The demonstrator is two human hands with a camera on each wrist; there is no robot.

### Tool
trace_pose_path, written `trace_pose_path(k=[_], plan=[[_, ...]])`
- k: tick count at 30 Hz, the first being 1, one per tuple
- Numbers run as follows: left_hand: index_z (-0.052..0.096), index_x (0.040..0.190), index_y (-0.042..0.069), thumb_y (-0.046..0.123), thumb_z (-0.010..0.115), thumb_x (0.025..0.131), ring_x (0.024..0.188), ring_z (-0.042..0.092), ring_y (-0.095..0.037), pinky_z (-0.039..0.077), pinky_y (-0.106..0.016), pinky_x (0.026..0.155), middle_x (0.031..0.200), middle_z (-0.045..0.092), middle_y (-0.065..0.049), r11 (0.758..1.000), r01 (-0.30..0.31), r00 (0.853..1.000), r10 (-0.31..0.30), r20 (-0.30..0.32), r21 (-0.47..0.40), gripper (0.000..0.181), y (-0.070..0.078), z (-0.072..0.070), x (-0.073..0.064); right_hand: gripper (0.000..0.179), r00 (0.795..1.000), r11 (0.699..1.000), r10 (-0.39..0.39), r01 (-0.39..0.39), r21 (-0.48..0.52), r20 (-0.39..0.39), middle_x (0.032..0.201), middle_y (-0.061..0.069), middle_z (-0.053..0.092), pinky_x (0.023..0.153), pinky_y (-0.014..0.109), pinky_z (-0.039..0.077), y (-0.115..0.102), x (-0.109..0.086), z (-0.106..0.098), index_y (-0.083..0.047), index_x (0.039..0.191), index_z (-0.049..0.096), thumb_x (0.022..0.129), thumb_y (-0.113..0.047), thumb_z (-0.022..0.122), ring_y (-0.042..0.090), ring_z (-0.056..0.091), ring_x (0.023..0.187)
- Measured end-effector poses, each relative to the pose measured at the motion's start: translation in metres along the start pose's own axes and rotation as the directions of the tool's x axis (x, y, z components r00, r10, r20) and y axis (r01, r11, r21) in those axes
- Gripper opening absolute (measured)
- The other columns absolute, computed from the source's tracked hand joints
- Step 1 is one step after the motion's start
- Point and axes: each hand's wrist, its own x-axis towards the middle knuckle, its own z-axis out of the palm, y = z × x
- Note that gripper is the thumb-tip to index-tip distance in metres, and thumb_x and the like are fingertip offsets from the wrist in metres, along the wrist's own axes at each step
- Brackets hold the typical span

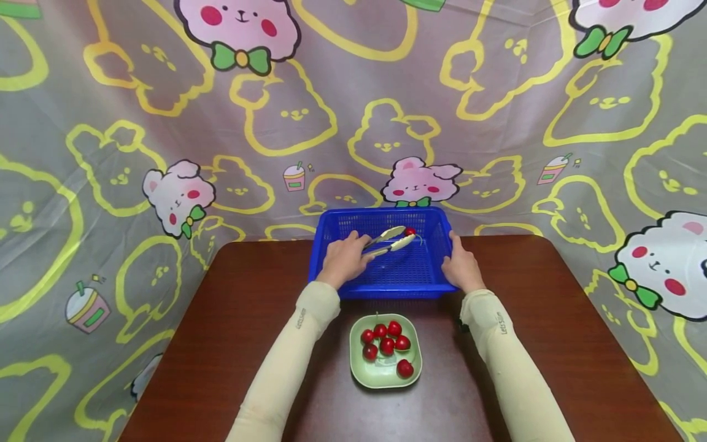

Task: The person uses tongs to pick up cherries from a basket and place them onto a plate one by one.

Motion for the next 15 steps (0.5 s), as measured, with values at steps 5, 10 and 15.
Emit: trace_pose_path(k=[5,10,15], plan=[[0.066,0.135,0.020,0.043,0.064,0.102,0.082,0.064,-0.028,0.054,-0.045,0.074,0.109,0.064,-0.006,1.000,-0.015,0.999,0.014,-0.034,-0.019,0.040,-0.005,-0.003,-0.009,0.071,1.000,1.000,-0.002,0.002,-0.002,0.008,0.143,0.041,0.049,0.102,0.065,0.045,-0.002,-0.003,0.001,-0.010,0.166,0.011,0.104,-0.012,0.045,0.057,0.058,0.120],[0.066,0.135,0.021,0.042,0.066,0.101,0.075,0.060,-0.024,0.052,-0.043,0.069,0.105,0.063,-0.005,0.999,-0.035,0.998,0.034,-0.062,-0.022,0.040,-0.011,-0.006,-0.018,0.071,1.000,1.000,-0.006,0.006,-0.004,0.018,0.139,0.042,0.052,0.099,0.064,0.046,-0.002,-0.003,0.001,-0.009,0.166,0.011,0.104,-0.012,0.045,0.056,0.060,0.116],[0.066,0.137,0.020,0.042,0.066,0.101,0.070,0.055,-0.022,0.050,-0.041,0.065,0.102,0.062,-0.005,0.998,-0.052,0.995,0.049,-0.090,-0.038,0.042,-0.014,-0.013,-0.026,0.070,1.000,1.000,-0.013,0.013,-0.003,0.004,0.136,0.042,0.054,0.097,0.064,0.047,0.001,-0.001,0.000,-0.008,0.166,0.011,0.104,-0.012,0.045,0.054,0.063,0.109]])
